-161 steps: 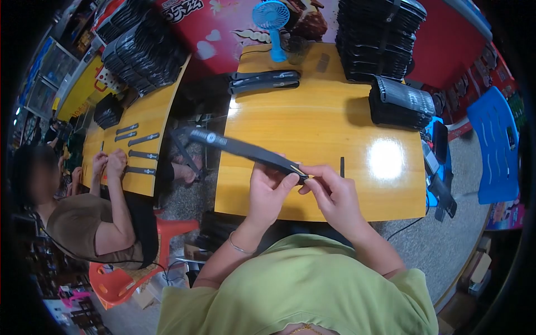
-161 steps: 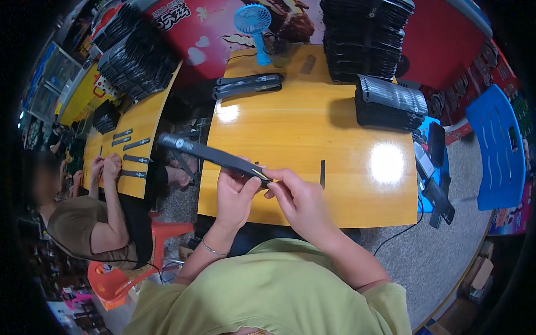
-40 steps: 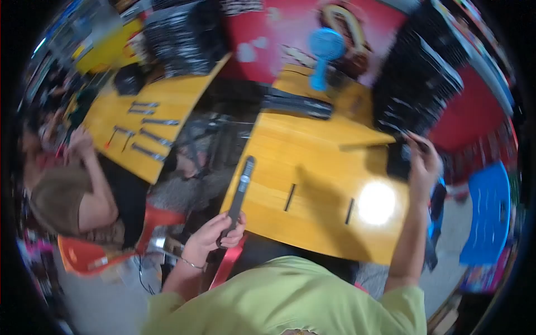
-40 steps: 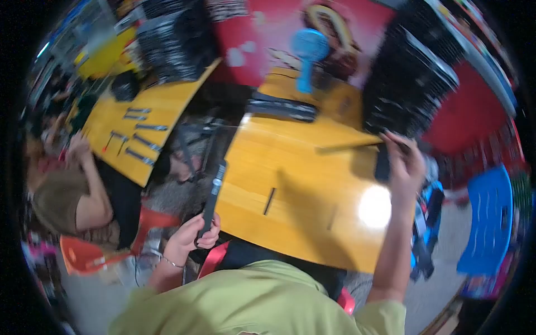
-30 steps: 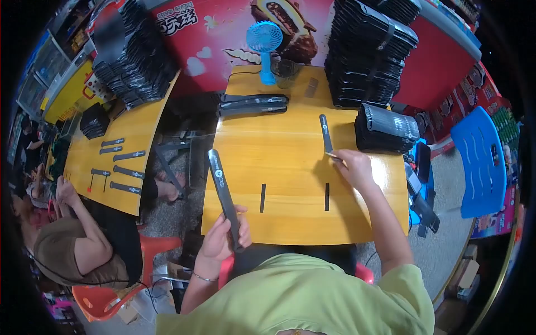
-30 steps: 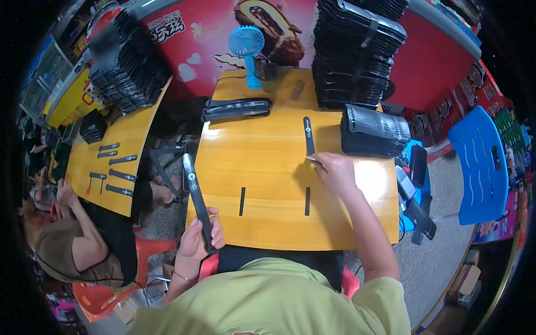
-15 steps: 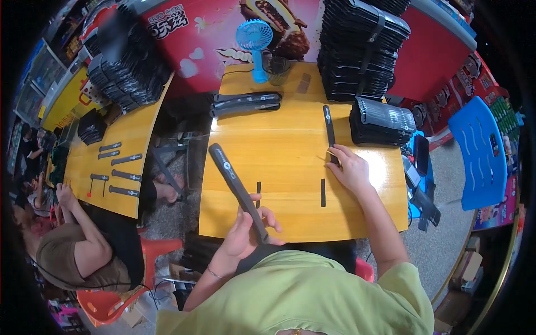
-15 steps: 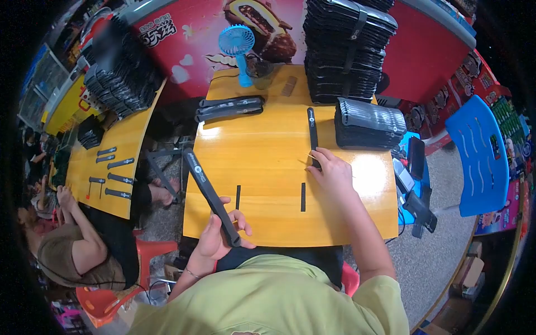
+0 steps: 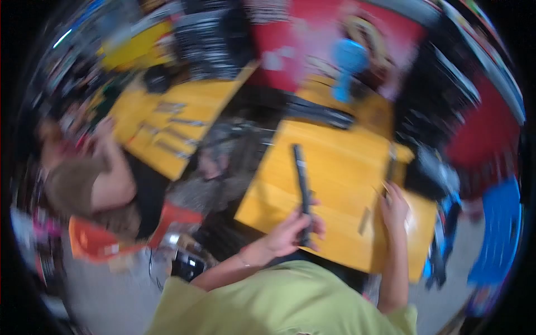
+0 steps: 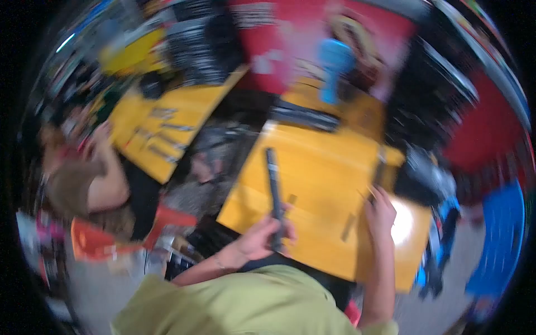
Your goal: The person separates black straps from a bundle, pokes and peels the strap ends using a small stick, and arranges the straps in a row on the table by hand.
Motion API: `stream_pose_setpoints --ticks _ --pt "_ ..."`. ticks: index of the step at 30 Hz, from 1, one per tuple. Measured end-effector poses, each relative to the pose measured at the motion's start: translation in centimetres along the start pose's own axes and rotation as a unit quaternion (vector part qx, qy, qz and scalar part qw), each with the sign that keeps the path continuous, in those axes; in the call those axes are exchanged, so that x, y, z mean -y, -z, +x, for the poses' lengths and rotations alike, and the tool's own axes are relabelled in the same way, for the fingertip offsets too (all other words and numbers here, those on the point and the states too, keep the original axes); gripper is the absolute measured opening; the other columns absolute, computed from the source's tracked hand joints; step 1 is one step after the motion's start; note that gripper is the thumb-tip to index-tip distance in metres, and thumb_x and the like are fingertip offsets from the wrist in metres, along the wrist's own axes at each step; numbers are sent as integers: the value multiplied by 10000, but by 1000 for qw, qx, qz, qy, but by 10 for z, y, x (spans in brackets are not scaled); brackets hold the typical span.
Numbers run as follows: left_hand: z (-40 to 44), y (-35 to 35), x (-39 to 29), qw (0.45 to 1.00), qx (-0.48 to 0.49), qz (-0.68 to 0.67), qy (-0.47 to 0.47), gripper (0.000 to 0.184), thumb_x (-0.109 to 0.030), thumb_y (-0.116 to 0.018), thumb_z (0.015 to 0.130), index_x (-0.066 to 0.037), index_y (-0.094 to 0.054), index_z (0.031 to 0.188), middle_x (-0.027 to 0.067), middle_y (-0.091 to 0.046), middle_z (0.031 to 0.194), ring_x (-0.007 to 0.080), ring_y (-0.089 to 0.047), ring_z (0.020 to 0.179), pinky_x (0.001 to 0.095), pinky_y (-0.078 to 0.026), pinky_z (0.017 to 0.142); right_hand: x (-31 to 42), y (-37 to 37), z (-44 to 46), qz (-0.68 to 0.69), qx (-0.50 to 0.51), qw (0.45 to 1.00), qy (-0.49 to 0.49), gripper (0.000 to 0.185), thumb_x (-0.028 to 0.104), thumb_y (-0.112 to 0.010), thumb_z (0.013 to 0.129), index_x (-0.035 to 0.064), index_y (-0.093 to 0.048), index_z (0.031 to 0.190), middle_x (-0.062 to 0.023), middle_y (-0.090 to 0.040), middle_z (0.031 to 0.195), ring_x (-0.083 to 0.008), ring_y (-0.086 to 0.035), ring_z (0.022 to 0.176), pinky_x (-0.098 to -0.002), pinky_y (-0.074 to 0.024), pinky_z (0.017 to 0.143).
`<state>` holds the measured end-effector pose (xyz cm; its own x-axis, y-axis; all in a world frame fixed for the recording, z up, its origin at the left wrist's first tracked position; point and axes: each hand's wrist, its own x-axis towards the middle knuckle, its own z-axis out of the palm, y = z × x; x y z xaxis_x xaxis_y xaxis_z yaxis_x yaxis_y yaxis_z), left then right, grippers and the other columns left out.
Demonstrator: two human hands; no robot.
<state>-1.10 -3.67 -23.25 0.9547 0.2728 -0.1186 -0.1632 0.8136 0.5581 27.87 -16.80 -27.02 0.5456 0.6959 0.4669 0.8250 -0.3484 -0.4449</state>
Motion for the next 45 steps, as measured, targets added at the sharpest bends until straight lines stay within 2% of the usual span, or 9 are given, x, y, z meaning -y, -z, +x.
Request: stream_pose_setpoints --ticks 3,9,14,17,22,29,32,36,45 --pt "-3 0 -5 999 9 -16 -31 422 -278 -341 986 -238 -209 1385 93 -492 1038 197 -529 994 481 -502 849 -9 -7 -8 -38 55 997 -41 351 88 -656 767 72 -595 1113 -140 -583 1151 -308 -589 1009 -361 -491 811" --pt "0 2 -2 998 38 -41 -25 470 -273 -356 985 -230 -159 1409 67 -479 963 183 -527 992 488 -466 919 -17 2 -11 -81 49 995 5 348 109 -641 781 51 -575 1118 -141 -574 1158 -316 -581 1020 -369 -484 819" --pt "1 -5 -10 999 38 -3 -5 480 -289 -348 984 -219 -153 1417 104 -502 1123 191 -557 1012 397 -533 824 -15 6 -12 -65 50 996 -17 338 84 -632 780 35 -574 1109 -144 -575 1151 -323 -581 1011 -379 -480 824" --pt "2 -10 -15 999 33 22 -3 489 -298 -351 981 -214 -152 1419 127 -481 1230 192 -566 1017 330 -559 749 -21 6 -15 -86 29 995 34 343 73 -635 775 32 -576 1110 -141 -574 1155 -310 -593 983 -357 -495 774" --pt "4 -7 -9 998 17 43 -35 484 -306 -358 979 -186 -174 1410 147 -457 1284 188 -576 999 294 -559 700 -7 13 -17 -35 22 999 -34 334 84 -642 781 24 -584 1105 -129 -570 1133 -261 -599 832 -300 -481 640" --pt "8 25 -6 992 -76 82 -62 414 -283 -382 979 -164 -284 1363 121 -534 1149 174 -581 964 312 -541 709 -22 27 -41 -31 -24 998 -49 269 101 -622 812 20 -601 1067 -109 -571 1043 -225 -556 737 -286 -401 533" --pt "6 44 -10 986 -110 87 -91 396 -292 -388 978 -187 -327 1355 89 -563 1041 156 -583 931 319 -531 726 -13 41 -56 -32 -1 993 -112 236 107 -602 825 16 -605 1043 -120 -570 1025 -254 -567 780 -310 -441 596" --pt "0 67 -11 987 -113 63 -97 422 -333 -378 976 -236 -301 1379 46 -581 982 134 -582 902 303 -518 731 -31 51 -89 -71 -40 993 -83 199 101 -575 838 15 -605 1015 -142 -563 1008 -311 -578 855 -368 -471 736" --pt "-2 75 -9 992 -84 -8 -99 418 -355 -415 962 -271 -331 1363 28 -582 960 128 -564 929 306 -486 748 -36 52 -120 -102 -70 988 -96 156 113 -565 858 18 -603 975 -126 -566 989 -292 -582 856 -355 -479 694"
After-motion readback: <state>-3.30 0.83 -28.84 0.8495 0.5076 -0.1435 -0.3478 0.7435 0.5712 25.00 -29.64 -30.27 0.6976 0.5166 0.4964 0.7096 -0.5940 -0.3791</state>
